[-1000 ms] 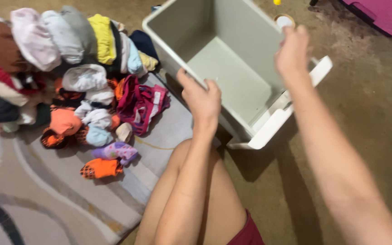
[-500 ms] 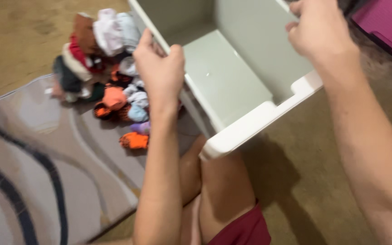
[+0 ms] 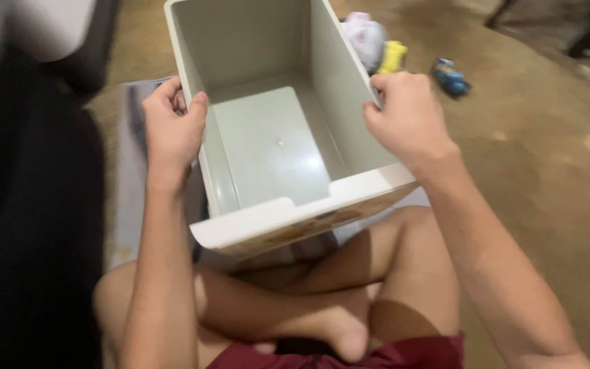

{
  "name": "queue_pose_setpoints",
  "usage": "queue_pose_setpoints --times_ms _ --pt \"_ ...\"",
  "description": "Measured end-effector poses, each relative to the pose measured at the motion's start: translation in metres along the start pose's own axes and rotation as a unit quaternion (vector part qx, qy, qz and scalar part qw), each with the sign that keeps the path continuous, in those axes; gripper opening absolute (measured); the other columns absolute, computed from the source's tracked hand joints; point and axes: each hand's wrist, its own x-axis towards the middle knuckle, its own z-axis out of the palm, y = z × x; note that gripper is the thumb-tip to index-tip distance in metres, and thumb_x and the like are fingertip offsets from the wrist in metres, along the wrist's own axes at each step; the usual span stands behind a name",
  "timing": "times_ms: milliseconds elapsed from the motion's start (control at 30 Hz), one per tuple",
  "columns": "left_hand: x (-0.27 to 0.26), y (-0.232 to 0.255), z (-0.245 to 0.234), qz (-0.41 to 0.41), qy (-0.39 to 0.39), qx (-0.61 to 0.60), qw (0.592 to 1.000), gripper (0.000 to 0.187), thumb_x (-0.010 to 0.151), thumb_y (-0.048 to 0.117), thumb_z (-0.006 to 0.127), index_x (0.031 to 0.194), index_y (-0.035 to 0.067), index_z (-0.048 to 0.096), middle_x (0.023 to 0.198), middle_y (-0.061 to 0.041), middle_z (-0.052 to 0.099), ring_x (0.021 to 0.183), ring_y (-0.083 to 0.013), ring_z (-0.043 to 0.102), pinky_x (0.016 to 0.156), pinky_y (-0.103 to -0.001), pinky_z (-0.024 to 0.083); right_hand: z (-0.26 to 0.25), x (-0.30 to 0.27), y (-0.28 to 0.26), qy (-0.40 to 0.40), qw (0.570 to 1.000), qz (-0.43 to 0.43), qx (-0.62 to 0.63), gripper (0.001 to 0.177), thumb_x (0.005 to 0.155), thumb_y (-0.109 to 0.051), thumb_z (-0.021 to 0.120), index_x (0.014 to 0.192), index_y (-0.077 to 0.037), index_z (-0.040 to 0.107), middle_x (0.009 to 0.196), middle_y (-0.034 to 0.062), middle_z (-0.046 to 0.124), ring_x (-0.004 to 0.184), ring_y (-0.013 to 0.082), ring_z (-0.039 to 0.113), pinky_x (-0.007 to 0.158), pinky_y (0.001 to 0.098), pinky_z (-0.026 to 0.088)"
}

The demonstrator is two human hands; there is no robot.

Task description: The person picks up pairs of socks from a pile on the floor and places them into a plastic drawer by hand.

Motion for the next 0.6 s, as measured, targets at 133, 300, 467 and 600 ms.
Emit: queue_pose_setpoints --times_ms 133,300,467,600 --pt "0.01 -0.027 -0.066 0.003 -0.006 0.088 0.996 0.025 0.1 0.006 0.063 0.122 -0.005 0.068 0.077 0.007 0.055 0.066 -0.0013 0.046 0.056 -0.022 0.039 0.064 0.015 -0.029 0.024 0.993 -0.103 0.05 0.016 0.083 -0.011 0.073 0.087 0.004 0.068 0.08 0.0284 0.067 0.08 0.0456 0.066 0.075 0.0524 0.052" --pt "0.024 -0.058 -0.126 -0.071 -0.027 0.159 0.984 0.035 0.1 0.012 0.062 0.132 0.0 0.065 0.085 0.0 0.062 0.072 -0.007 0.053 0.066 -0.025 0.048 0.158 0.029 -0.051 0.056 0.984 -0.139 0.093 0.017 0.085 -0.008 0.07 0.085 0.006 0.061 0.083 0.0288 0.064 0.082 0.0468 0.064 0.077 0.0529 0.05" --pt "0.026 -0.099 -0.15 -0.086 0.005 0.245 0.966 0.038 0.098 0.011 0.061 0.136 0.003 0.06 0.105 -0.016 0.073 0.095 -0.024 0.069 0.085 -0.035 0.052 0.235 0.032 -0.062 0.054 0.977 -0.15 0.141 0.016 0.086 -0.005 0.067 0.085 0.006 0.055 0.085 0.0292 0.061 0.086 0.0482 0.061 0.078 0.0552 0.048" --pt "0.019 -0.13 -0.161 -0.118 0.02 0.262 0.958 0.037 0.098 0.008 0.057 0.134 0.009 0.063 0.11 -0.019 0.074 0.105 -0.0327 0.072 0.092 -0.042 0.052 0.278 0.026 -0.067 0.034 0.979 -0.135 0.147 0.016 0.084 -0.004 0.066 0.088 0.007 0.054 0.087 0.0304 0.061 0.085 0.0493 0.06 0.077 0.0556 0.048"
